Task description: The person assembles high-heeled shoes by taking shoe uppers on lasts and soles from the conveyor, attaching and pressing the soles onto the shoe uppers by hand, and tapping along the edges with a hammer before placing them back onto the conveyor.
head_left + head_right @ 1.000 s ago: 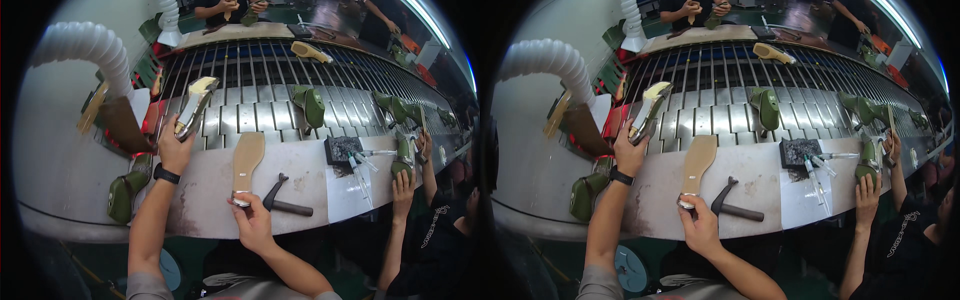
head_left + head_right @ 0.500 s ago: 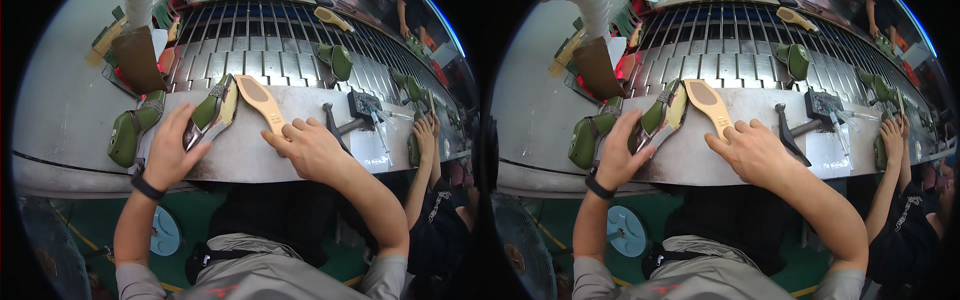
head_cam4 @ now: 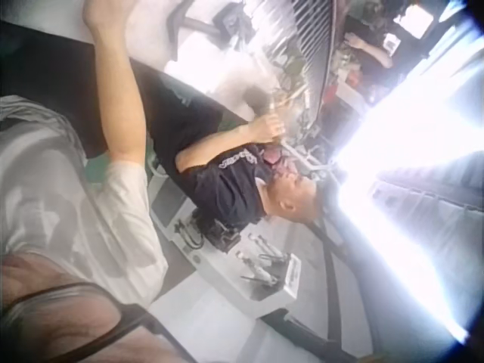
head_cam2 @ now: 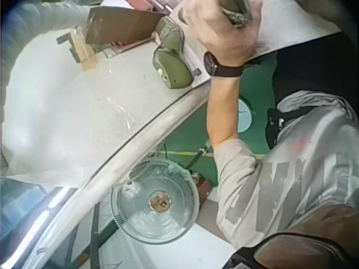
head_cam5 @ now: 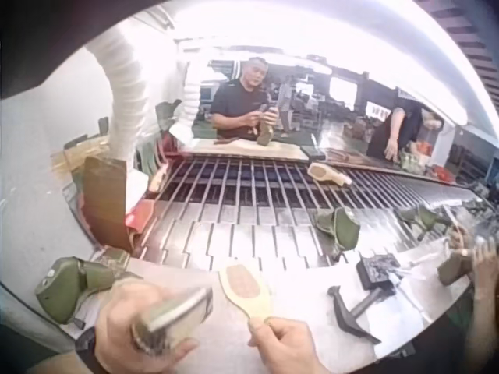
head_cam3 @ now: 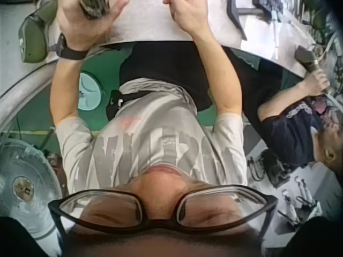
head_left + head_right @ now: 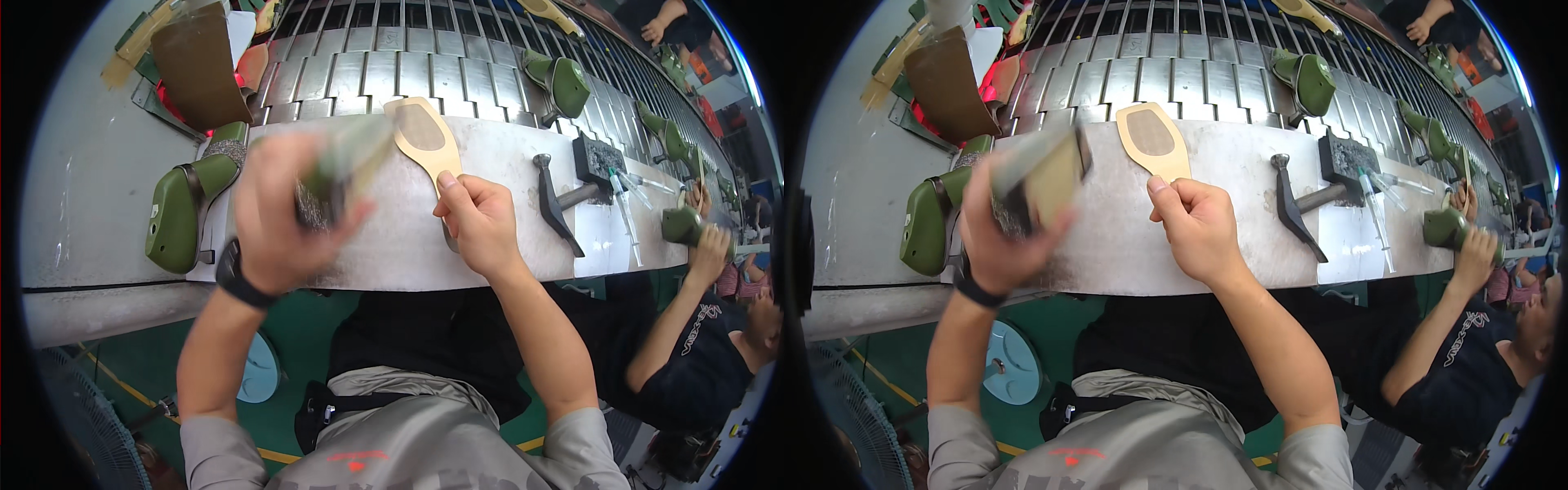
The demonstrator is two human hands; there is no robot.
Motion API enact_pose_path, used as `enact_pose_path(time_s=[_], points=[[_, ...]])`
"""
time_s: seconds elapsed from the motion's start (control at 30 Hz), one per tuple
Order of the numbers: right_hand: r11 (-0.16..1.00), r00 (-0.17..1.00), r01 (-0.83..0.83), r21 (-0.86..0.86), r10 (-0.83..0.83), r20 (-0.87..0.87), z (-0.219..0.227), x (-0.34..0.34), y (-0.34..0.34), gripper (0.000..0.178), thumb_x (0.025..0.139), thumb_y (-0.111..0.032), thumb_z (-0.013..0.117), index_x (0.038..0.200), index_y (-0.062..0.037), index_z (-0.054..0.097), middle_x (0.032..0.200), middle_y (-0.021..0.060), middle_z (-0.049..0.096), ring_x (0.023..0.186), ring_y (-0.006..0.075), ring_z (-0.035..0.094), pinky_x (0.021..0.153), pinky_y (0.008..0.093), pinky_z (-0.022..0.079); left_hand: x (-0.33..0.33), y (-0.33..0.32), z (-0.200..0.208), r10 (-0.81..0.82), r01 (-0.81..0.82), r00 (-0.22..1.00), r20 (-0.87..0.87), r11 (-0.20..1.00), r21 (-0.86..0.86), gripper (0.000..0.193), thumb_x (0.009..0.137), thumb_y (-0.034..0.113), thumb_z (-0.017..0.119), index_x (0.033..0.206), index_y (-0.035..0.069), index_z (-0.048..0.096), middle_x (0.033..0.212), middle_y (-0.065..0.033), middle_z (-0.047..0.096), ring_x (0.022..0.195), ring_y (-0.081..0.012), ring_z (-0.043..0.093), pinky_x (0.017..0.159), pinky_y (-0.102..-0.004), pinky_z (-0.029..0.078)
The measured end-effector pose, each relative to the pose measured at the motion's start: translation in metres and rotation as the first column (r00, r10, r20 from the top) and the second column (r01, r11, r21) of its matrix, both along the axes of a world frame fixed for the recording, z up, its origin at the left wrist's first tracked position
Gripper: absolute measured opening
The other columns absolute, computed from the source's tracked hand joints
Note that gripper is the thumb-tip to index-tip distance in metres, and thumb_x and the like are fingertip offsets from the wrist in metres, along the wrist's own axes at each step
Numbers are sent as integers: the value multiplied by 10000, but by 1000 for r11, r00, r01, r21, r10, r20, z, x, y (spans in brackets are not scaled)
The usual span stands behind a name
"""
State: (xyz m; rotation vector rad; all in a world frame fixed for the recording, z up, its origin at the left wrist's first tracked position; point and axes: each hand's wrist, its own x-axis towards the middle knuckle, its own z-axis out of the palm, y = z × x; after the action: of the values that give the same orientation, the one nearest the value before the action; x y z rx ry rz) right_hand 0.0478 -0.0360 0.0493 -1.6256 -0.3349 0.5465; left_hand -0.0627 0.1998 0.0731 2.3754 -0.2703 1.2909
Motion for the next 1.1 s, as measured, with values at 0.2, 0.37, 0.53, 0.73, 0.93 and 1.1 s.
enact_pose_path(time_s=[0.2,0.37,0.53,0.73,0.93,1.1], points=[[996,972,67,58,-78,221,19,-7,6,363,1043,-212,718,741,-17,668,611,-75,518,578,15,388,516,250,288,-80,-57,-36,-94,234,947,-307,856,461,281,1039,204,550,1276,247,696,1391,2,729,1325,-128,636,1235,-368,298],[989,968,120,-92,-96,233,-9,-3,-18,277,1012,-139,725,780,-5,651,624,-65,535,574,19,436,519,243,339,-83,-79,-37,-75,181,948,-308,926,332,250,1025,202,564,1195,239,743,1373,8,739,1325,-112,635,1258,-397,259],[997,991,70,34,-74,108,-15,-9,-39,217,962,-100,740,1114,23,645,864,62,701,698,134,650,633,297,507,-88,-78,-37,-69,207,936,-344,901,381,230,999,231,636,1196,268,748,1354,23,748,1304,-123,654,1257,-450,241],[893,626,230,-386,168,761,-16,-37,-71,330,913,-24,743,1231,17,664,1462,266,603,1316,397,619,1087,455,484,-88,-75,-37,-107,219,943,-314,911,349,237,1000,200,621,1199,233,744,1348,-13,749,1304,-144,658,1268,-469,241],[978,975,204,30,-206,83,-17,-110,-149,238,1032,-80,662,1240,27,621,1376,208,663,1171,209,673,987,338,549,-87,-74,-46,-123,204,957,-263,929,309,207,986,209,634,1161,214,745,1320,-8,753,1276,-147,669,1235,-447,325],[962,881,227,154,-135,-454,-29,-123,-127,560,1055,-310,630,1435,83,510,1295,257,687,1082,340,755,960,450,623,-78,-71,-30,-219,304,928,-301,913,272,233,939,202,701,1166,184,749,1317,-14,754,1265,-166,688,1225,-502,358]])
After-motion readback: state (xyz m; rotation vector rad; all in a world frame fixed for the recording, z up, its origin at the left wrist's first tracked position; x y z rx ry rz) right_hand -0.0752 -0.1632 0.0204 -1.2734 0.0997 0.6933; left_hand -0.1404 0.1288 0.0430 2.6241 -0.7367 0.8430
